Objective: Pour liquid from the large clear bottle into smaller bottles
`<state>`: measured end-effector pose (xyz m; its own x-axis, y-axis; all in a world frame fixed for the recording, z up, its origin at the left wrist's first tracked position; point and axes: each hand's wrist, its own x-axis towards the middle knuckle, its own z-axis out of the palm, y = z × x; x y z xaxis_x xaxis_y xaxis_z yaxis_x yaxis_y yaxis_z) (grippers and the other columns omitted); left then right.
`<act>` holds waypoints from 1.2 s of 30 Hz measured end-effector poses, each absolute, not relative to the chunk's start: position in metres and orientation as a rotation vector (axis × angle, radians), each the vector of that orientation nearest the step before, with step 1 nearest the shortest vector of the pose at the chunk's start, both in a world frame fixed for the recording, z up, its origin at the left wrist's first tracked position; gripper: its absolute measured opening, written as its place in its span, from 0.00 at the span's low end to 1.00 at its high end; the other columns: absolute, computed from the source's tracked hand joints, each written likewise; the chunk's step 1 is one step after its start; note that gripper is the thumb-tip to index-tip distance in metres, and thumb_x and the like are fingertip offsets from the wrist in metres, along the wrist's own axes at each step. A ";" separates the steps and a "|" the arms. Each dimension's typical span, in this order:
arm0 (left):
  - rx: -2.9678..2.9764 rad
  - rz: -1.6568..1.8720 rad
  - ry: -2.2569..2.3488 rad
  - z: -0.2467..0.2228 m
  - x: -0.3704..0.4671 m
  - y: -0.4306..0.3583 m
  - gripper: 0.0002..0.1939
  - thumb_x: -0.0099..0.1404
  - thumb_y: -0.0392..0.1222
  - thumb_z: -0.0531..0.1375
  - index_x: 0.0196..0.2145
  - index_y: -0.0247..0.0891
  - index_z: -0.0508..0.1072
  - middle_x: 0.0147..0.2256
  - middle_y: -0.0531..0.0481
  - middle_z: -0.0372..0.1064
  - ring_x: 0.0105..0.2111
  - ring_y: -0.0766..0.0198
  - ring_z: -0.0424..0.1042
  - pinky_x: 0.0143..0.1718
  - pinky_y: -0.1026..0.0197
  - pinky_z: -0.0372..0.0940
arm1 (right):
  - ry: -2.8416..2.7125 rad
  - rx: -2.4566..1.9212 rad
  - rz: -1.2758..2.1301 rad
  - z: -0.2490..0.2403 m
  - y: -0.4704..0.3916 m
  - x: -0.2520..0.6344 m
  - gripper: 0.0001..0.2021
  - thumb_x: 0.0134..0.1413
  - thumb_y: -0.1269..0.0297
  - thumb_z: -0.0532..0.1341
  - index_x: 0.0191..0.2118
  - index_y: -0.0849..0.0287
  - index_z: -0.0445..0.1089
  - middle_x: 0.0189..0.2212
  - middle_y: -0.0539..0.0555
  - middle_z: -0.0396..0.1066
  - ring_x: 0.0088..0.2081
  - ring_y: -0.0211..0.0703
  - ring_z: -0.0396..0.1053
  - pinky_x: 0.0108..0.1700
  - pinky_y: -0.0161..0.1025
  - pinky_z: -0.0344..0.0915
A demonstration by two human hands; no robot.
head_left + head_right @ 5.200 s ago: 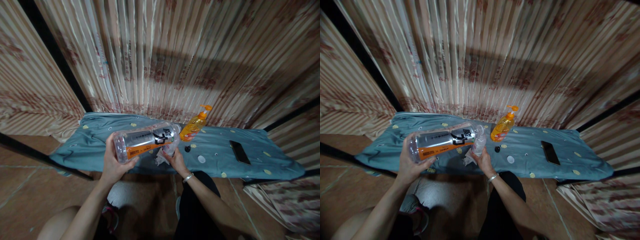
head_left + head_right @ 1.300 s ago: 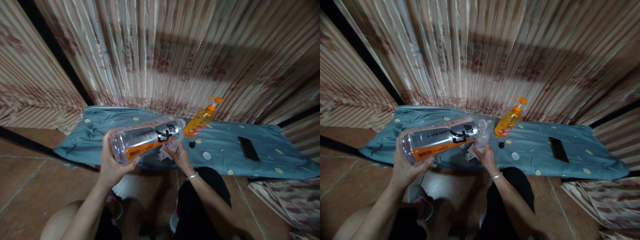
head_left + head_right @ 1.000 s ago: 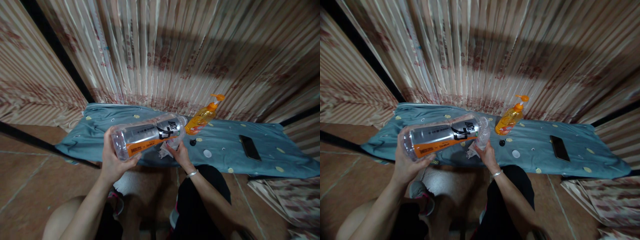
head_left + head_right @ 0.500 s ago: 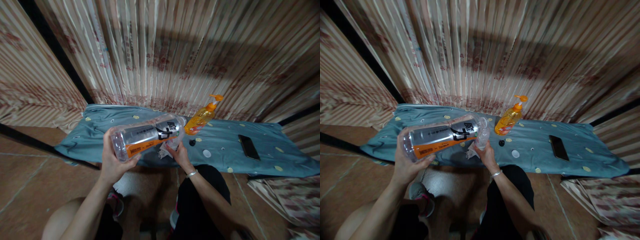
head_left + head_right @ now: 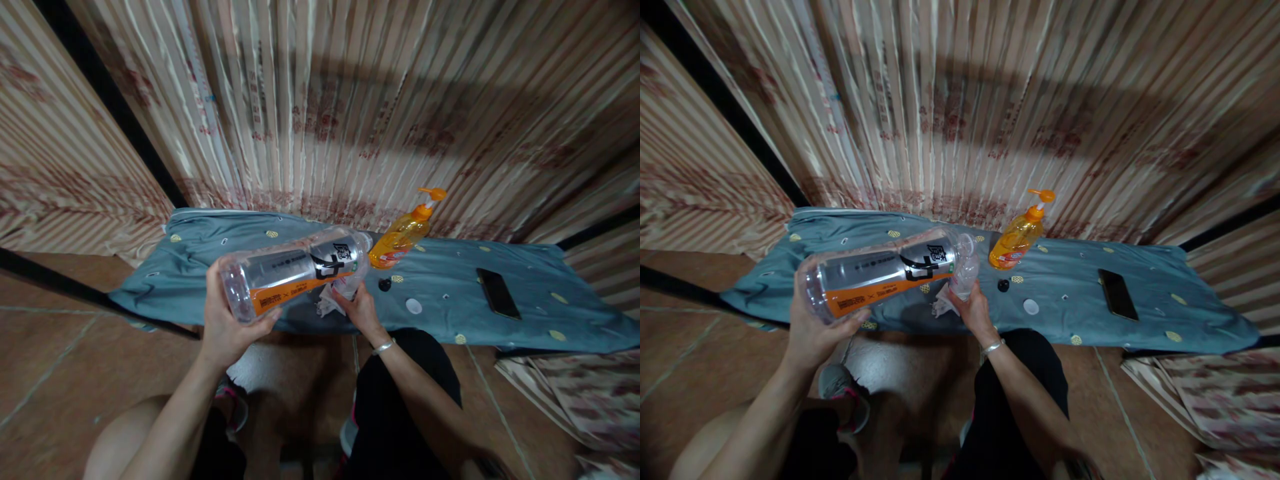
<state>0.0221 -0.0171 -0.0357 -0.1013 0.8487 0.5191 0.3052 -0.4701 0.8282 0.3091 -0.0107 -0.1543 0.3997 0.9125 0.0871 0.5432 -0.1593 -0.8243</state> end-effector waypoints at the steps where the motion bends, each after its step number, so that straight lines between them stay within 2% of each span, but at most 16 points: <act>1: 1.729 1.607 1.266 -0.036 0.022 -0.017 0.46 0.48 0.61 0.78 0.60 0.43 0.68 0.56 0.38 0.72 0.57 0.35 0.77 0.62 0.30 0.73 | -1.255 -1.832 0.562 -0.154 -0.011 0.309 0.24 0.52 0.54 0.75 0.51 0.53 0.71 0.46 0.61 0.87 0.48 0.62 0.86 0.48 0.48 0.79; 8: 1.710 1.622 1.271 -0.037 0.022 -0.017 0.49 0.45 0.61 0.79 0.60 0.43 0.67 0.55 0.38 0.72 0.57 0.37 0.77 0.62 0.33 0.73 | -1.258 -1.838 0.554 -0.157 -0.010 0.311 0.25 0.52 0.50 0.75 0.51 0.54 0.72 0.44 0.61 0.87 0.46 0.61 0.86 0.45 0.47 0.79; 14: 1.728 1.618 1.284 -0.035 0.022 -0.018 0.49 0.45 0.61 0.79 0.60 0.41 0.68 0.54 0.37 0.73 0.54 0.37 0.79 0.58 0.34 0.76 | -1.256 -1.833 0.561 -0.156 -0.010 0.309 0.23 0.53 0.54 0.75 0.51 0.54 0.71 0.45 0.60 0.87 0.47 0.60 0.86 0.47 0.47 0.79; 21: 1.719 1.612 1.269 -0.034 0.024 -0.019 0.48 0.47 0.62 0.78 0.60 0.43 0.68 0.55 0.38 0.72 0.55 0.37 0.78 0.59 0.34 0.76 | -1.249 -1.853 0.569 -0.153 -0.010 0.309 0.22 0.53 0.55 0.75 0.50 0.53 0.71 0.45 0.59 0.87 0.47 0.60 0.85 0.48 0.48 0.79; 28: 1.710 1.620 1.253 -0.037 0.023 -0.017 0.49 0.46 0.61 0.79 0.61 0.43 0.68 0.56 0.37 0.72 0.56 0.37 0.77 0.61 0.32 0.74 | -1.270 -1.859 0.551 -0.157 -0.010 0.312 0.24 0.53 0.51 0.75 0.50 0.54 0.71 0.44 0.62 0.87 0.47 0.63 0.86 0.47 0.49 0.79; 36: 1.739 1.650 1.250 -0.042 0.021 -0.015 0.47 0.47 0.60 0.79 0.60 0.42 0.70 0.55 0.37 0.74 0.56 0.37 0.78 0.60 0.33 0.75 | -1.282 -1.858 0.540 -0.156 -0.010 0.310 0.22 0.53 0.55 0.75 0.50 0.55 0.72 0.45 0.62 0.86 0.48 0.62 0.86 0.48 0.47 0.79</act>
